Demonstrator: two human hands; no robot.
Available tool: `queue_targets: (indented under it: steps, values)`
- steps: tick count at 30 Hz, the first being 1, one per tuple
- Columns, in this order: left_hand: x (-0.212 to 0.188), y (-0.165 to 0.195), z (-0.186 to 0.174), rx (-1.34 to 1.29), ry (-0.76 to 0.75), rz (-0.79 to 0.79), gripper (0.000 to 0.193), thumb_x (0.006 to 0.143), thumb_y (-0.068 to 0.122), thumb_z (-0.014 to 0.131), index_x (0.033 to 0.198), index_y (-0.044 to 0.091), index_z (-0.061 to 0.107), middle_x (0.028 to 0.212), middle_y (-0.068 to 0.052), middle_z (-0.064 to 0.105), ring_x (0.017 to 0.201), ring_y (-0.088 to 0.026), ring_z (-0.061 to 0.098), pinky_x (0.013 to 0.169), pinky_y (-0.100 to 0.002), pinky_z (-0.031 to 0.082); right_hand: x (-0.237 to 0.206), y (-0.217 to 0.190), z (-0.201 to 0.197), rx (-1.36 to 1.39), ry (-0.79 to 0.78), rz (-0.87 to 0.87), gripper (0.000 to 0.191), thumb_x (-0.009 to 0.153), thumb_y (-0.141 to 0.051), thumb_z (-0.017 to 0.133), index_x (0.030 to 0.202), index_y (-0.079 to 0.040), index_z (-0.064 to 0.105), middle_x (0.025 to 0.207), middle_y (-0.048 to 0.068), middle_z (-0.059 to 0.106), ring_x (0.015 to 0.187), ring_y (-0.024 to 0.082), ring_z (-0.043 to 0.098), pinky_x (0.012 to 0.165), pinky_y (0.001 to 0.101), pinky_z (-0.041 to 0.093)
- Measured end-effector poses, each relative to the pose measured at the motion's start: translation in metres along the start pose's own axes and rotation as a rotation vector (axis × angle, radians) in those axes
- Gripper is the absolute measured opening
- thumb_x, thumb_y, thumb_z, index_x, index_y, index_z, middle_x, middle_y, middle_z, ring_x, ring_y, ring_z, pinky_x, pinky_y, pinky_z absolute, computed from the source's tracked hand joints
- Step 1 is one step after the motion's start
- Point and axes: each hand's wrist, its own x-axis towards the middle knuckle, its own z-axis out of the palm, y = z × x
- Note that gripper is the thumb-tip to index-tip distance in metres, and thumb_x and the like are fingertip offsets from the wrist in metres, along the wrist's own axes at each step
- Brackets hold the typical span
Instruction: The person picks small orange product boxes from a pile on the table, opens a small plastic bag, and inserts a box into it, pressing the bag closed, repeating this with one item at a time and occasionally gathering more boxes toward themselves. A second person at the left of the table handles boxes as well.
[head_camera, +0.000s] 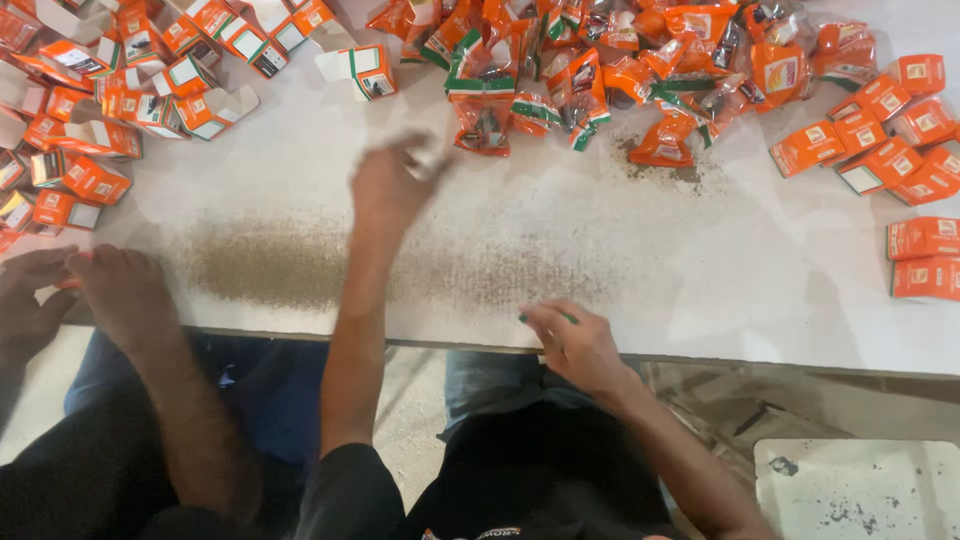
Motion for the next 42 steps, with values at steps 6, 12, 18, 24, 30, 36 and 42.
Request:
queue_targets:
  steps: [6,12,18,24,30,36,42]
  values:
    - [0.118,-0.073,0.02,0.185,0.386,-0.084,0.051,0.081,0.054,0.083,0.089,0.005,0.074,0.122,-0.023,0.063,0.105,-0.043,0.062,0.081,-0.054,0.052,-0.019,0.013,0.02,0.253,0.12,0.277,0.01,0.095,-0.006,0.067,0.104,-0.008,0.073,0.081,0.006,0.073,0.06,0.016,0.072,0.051,0.0291,0.056]
    - [0.103,-0.06,0.055,-0.238,0.507,0.467,0.024,0.084,0.016,0.096,0.086,0.005,0.074,0.15,-0.021,0.048,0.133,-0.035,0.06,0.103,-0.046,0.055,-0.037,0.052,0.041,0.362,0.082,0.307,0.009,0.1,-0.009,0.064,0.105,-0.005,0.07,0.073,0.004,0.069,0.059,0.011,0.067,0.051,0.0268,0.054]
    - [-0.012,0.006,0.07,-0.411,0.019,0.709,0.025,0.082,0.011,0.091,0.102,0.01,0.077,0.157,-0.019,0.042,0.14,-0.033,0.057,0.104,-0.039,0.061,-0.037,0.072,0.043,1.154,0.216,0.486,0.066,0.079,0.006,0.053,0.142,-0.009,0.038,0.115,0.008,0.059,0.095,0.015,0.067,0.073,0.0363,0.069]
    - [-0.077,0.047,0.078,-0.359,-0.23,0.876,0.031,0.074,0.016,0.095,0.099,0.012,0.077,0.136,-0.006,0.053,0.129,-0.033,0.06,0.102,-0.041,0.057,-0.044,0.057,0.0,0.886,0.402,0.632,0.071,0.085,0.01,0.054,0.146,-0.009,0.024,0.129,0.013,0.058,0.113,0.017,0.062,0.102,0.0342,0.05]
    - [-0.095,0.047,0.118,-0.511,-0.463,0.726,0.042,0.073,0.021,0.093,0.109,0.013,0.072,0.133,-0.01,0.053,0.121,-0.029,0.064,0.101,-0.04,0.057,-0.048,0.045,-0.021,0.727,0.634,0.509,0.067,0.098,0.004,0.064,0.155,-0.003,0.029,0.13,0.016,0.063,0.118,0.019,0.064,0.106,0.0373,0.058]
    - [-0.11,0.058,0.139,-0.537,-0.413,0.672,0.076,0.077,0.023,0.091,0.141,0.015,0.052,0.135,-0.011,0.058,0.123,-0.033,0.062,0.102,-0.042,0.055,-0.032,0.052,-0.012,-0.045,0.616,0.1,0.046,0.095,0.0,0.078,0.135,-0.001,0.055,0.131,0.019,0.067,0.115,0.024,0.07,0.1,0.0348,0.059]
    - [-0.12,0.066,0.136,-0.461,-0.441,0.716,0.096,0.074,0.013,0.083,0.157,0.015,0.035,0.132,-0.006,0.065,0.12,-0.031,0.06,0.105,-0.043,0.045,-0.015,0.046,-0.031,-0.47,0.27,0.151,0.03,0.082,-0.016,0.09,0.11,-0.01,0.079,0.117,0.006,0.07,0.1,0.029,0.068,0.083,0.0389,0.057]
